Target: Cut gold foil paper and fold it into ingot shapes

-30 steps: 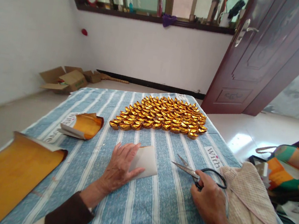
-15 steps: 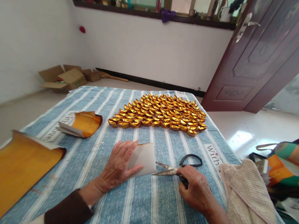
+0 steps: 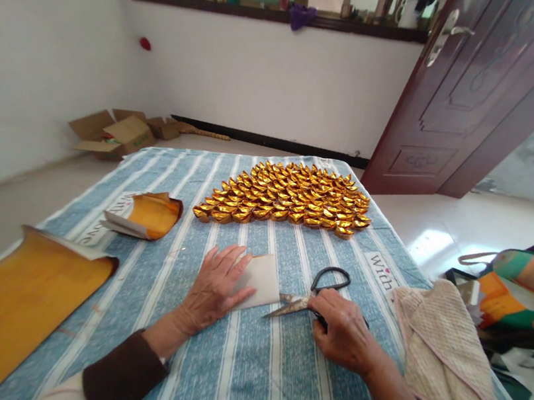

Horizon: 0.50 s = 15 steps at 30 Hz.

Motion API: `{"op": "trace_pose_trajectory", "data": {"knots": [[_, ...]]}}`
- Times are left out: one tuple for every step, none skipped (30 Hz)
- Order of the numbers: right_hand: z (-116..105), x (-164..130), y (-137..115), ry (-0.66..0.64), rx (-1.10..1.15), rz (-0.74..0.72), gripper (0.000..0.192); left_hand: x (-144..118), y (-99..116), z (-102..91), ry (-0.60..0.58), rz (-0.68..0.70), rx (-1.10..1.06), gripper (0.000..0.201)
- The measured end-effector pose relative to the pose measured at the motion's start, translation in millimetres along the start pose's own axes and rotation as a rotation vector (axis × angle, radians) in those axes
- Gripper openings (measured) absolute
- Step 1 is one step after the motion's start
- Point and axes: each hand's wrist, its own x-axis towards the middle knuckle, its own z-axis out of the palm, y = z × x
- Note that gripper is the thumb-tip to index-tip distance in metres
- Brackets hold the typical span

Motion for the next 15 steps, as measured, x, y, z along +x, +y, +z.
{"op": "trace_pose_trajectory", "data": {"knots": [[0.0,0.6,0.0,-0.001,0.001,-0.010,0.031,0.6,1.6,-1.2,-0.025,-0.006,-0.002,0.039],[0.0,1.2,0.2,0.000,-0.001,-0.020,0.031,1.0,3.3,-2.6,-0.044,-0.011,-0.006,0.033],[0.1,1.8,0.6,0.001,-0.007,-0.028,0.031,1.2,5.2,-4.2,-0.058,-0.014,-0.012,0.028],[0.1,2.5,1.0,0.003,-0.015,-0.036,0.031,1.2,7.0,-5.9,-0.067,-0.013,-0.018,0.025],[0.1,3.1,1.5,0.004,-0.026,-0.045,0.030,0.8,8.5,-7.5,-0.078,-0.003,-0.026,0.024],[0.1,3.8,1.9,0.006,-0.038,-0.055,0.030,0.2,9.7,-8.9,-0.095,0.015,-0.038,0.025],[-0.1,4.6,2.3,0.007,-0.050,-0.066,0.029,-0.6,10.4,-9.9,-0.125,0.043,-0.054,0.027],[-0.3,5.3,2.6,0.008,-0.061,-0.078,0.029,-1.4,10.8,-10.5,-0.172,0.076,-0.072,0.029],[-0.5,5.9,2.9,0.010,-0.072,-0.090,0.028,-2.1,10.7,-10.7,-0.231,0.107,-0.089,0.032],[-0.7,6.5,3.1,0.011,-0.080,-0.102,0.027,-2.7,10.3,-10.4,-0.297,0.130,-0.102,0.035],[-0.8,7.0,3.3,0.013,-0.088,-0.112,0.027,-3.1,9.7,-9.7,-0.364,0.140,-0.111,0.039],[-0.9,7.5,3.5,0.015,-0.094,-0.121,0.026,-3.3,9.0,-8.8,-0.426,0.138,-0.114,0.043],[-0.8,7.8,3.7,0.017,-0.100,-0.128,0.024,-3.3,8.3,-7.6,-0.477,0.126,-0.114,0.046],[-0.6,8.2,3.9,0.021,-0.104,-0.133,0.023,-3.3,7.8,-6.3,-0.514,0.110,-0.114,0.049],[-0.4,8.6,4.2,0.024,-0.109,-0.138,0.022,-3.3,7.3,-5.1,-0.537,0.095,-0.115,0.050]]}}
